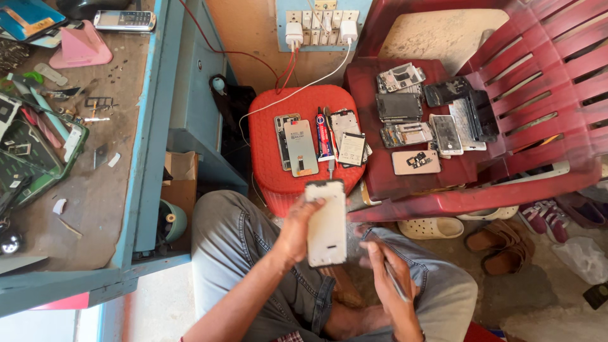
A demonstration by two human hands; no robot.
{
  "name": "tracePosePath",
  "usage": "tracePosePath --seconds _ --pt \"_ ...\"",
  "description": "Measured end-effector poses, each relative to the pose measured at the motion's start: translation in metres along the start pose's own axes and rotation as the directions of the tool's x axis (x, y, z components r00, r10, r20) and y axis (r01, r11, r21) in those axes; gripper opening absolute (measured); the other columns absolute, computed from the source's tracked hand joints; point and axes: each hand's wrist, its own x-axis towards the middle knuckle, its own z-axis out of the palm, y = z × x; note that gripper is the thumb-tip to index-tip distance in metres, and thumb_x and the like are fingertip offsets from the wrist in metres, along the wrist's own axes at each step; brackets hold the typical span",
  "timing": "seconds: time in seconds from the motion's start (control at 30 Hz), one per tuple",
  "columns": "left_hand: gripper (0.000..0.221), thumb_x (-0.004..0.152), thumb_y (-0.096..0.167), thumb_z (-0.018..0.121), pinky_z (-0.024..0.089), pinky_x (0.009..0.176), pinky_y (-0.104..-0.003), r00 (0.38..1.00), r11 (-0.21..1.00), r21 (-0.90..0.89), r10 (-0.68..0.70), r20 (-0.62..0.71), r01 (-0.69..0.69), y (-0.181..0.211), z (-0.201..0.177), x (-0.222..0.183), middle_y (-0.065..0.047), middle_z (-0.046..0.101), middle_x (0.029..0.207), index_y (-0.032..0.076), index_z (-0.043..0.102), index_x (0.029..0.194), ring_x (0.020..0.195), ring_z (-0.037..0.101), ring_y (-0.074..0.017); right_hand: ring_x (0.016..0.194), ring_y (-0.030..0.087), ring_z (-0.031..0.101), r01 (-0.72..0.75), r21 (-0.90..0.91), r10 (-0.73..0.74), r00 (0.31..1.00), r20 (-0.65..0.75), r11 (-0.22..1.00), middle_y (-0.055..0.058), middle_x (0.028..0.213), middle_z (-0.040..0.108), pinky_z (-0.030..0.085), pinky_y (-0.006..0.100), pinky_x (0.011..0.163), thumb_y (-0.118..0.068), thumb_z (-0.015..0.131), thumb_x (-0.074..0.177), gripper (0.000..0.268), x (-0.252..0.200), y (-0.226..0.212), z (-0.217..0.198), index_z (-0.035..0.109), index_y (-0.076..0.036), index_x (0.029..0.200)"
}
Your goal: The person disassembles a smartphone by prying open the back cover and removing internal components. They use a metal prying tool to separate the casing and a screwdriver to remove screws from the motherboard area.
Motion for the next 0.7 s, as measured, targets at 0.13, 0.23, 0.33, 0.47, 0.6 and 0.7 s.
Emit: tracePosePath --seconds 0.13,0.23,0.33,0.47,0.6,0.7 --pt "0.040 0.098 0.014 0.045 0.060 0.082 -0.042 0.988 0.998 0.054 0.047 -0.148 -0.040 0.024 -0.011 0.007 -0.022 0.073 0.117 0.002 0.055 0.134 0.093 0.071 -0.0286 0.092 0.022 0.068 -0.159 0.045 0.158 0.987 0.030 0.986 0.018 0.100 0.079 0.052 0.039 0.091 -0.033 0.046 0.108 0.045 0.039 0.014 -0.001 0.063 -0.002 0.136" --pt "0.042 0.097 0.012 0.045 0.060 0.086 -0.041 0.982 0.997 -0.014 0.074 -0.173 -0.077 0.035 -0.018 0.012 -0.022 0.073 0.118 0.000 0.057 0.135 0.095 0.073 -0.0300 0.104 0.019 0.072 -0.124 0.055 0.125 0.992 -0.029 0.991 0.012 0.113 0.075 0.056 0.038 0.095 -0.030 0.049 0.109 0.039 0.079 0.030 0.001 0.067 0.002 0.122" --pt "0.041 0.097 0.012 0.047 0.059 0.084 -0.041 0.976 0.998 -0.011 0.053 -0.212 -0.056 0.038 -0.020 0.015 -0.022 0.073 0.116 -0.001 0.056 0.134 0.094 0.073 -0.0308 0.084 0.020 0.067 -0.260 0.122 0.269 0.961 -0.065 0.958 0.010 0.109 0.074 0.058 0.043 0.071 -0.026 0.054 0.103 0.035 0.134 0.052 0.009 0.067 -0.003 0.126" --pt "0.041 0.097 0.012 0.047 0.059 0.086 -0.041 0.978 0.998 -0.028 0.045 -0.204 -0.052 0.040 -0.019 0.017 -0.024 0.073 0.117 -0.002 0.057 0.134 0.094 0.074 -0.0313 0.070 0.020 0.063 -0.256 -0.052 0.235 0.939 -0.251 0.965 0.011 0.094 0.075 0.055 0.041 0.065 -0.024 0.061 0.100 0.028 0.204 0.084 0.026 0.073 -0.004 0.115" --pt "0.042 0.097 0.012 0.047 0.060 0.086 -0.043 0.979 0.997 -0.063 0.021 -0.203 -0.034 0.041 -0.022 0.020 -0.025 0.072 0.117 -0.001 0.054 0.136 0.096 0.074 -0.0340 0.070 0.021 0.064 -0.161 -0.329 0.028 0.927 -0.374 0.931 0.016 0.080 0.071 0.051 0.039 0.068 -0.022 0.077 0.090 0.025 0.249 0.114 0.036 0.076 0.000 0.099" --pt "0.043 0.097 0.013 0.046 0.060 0.086 -0.045 0.980 0.997 -0.074 0.001 -0.198 -0.016 0.039 -0.026 0.022 -0.025 0.072 0.118 0.000 0.053 0.138 0.097 0.074 -0.0370 0.067 0.022 0.061 -0.275 -0.364 0.127 0.916 -0.380 0.890 0.016 0.077 0.068 0.049 0.038 0.067 -0.028 0.087 0.085 0.037 0.267 0.130 0.041 0.073 0.006 0.090"
